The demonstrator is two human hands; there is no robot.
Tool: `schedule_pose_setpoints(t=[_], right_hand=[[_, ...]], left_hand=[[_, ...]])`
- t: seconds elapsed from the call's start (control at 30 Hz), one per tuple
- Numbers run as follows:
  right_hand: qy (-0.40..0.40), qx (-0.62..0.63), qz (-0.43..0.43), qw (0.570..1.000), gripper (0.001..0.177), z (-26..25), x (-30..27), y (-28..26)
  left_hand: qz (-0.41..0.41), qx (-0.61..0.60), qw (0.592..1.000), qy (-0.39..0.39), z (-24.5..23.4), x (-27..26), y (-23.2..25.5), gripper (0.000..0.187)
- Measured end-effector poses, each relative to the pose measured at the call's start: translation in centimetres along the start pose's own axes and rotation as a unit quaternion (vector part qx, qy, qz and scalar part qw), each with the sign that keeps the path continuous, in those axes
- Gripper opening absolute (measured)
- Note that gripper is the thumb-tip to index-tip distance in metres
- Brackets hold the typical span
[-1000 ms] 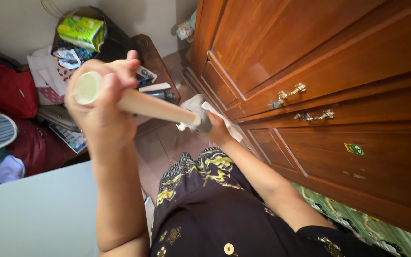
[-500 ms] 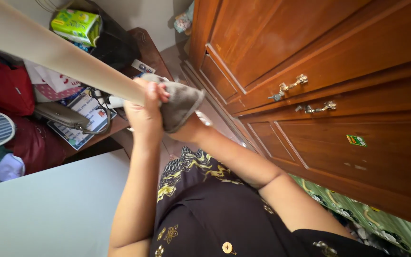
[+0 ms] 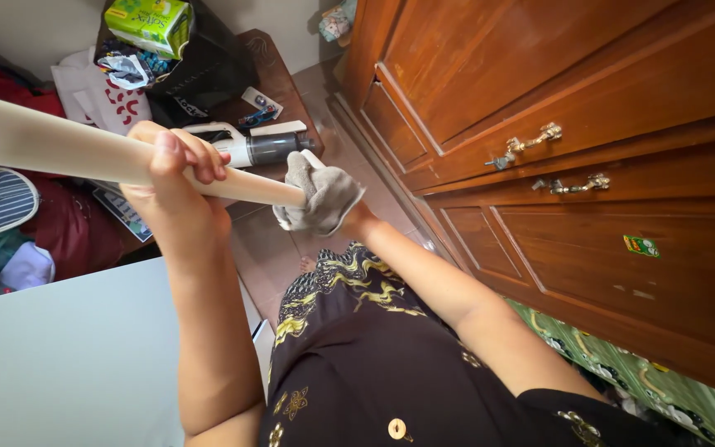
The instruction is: The person wipes a wooden table, a window sill, and a mop handle with a cloth. They move items on the table to access the surface and clean multiple parts of the mop handle before placing it back.
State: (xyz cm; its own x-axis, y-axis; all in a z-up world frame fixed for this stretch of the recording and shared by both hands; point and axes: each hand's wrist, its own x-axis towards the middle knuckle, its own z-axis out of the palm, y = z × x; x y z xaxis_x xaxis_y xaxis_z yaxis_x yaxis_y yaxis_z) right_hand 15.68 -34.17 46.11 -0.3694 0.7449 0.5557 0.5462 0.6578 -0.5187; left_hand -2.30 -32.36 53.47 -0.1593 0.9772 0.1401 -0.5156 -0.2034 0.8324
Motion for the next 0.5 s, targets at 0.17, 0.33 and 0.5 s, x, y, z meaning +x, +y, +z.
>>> schedule_pose_setpoints(t=[0.17,0.33,0.5], right_hand=[[-0.060,0.188,0.185,0.963,0.043,-0.4,-2.7,0.5],[-0.159,0.458,0.246,0.839,0.043,2.3,-8.1,6.3],[-0.214,0.421,0.252,0.844,0.044,4.7,-12.3,8.3]], left_hand=[[0.007,-0.029,0.999,-0.036,-1.3,0.4,0.3,0.029],[0.030,-0.047,0.995,-0.080,-4.5,2.4,3.3,0.039],[0.036,-0.028,0.997,-0.058,-4.5,2.4,3.0,0.041]])
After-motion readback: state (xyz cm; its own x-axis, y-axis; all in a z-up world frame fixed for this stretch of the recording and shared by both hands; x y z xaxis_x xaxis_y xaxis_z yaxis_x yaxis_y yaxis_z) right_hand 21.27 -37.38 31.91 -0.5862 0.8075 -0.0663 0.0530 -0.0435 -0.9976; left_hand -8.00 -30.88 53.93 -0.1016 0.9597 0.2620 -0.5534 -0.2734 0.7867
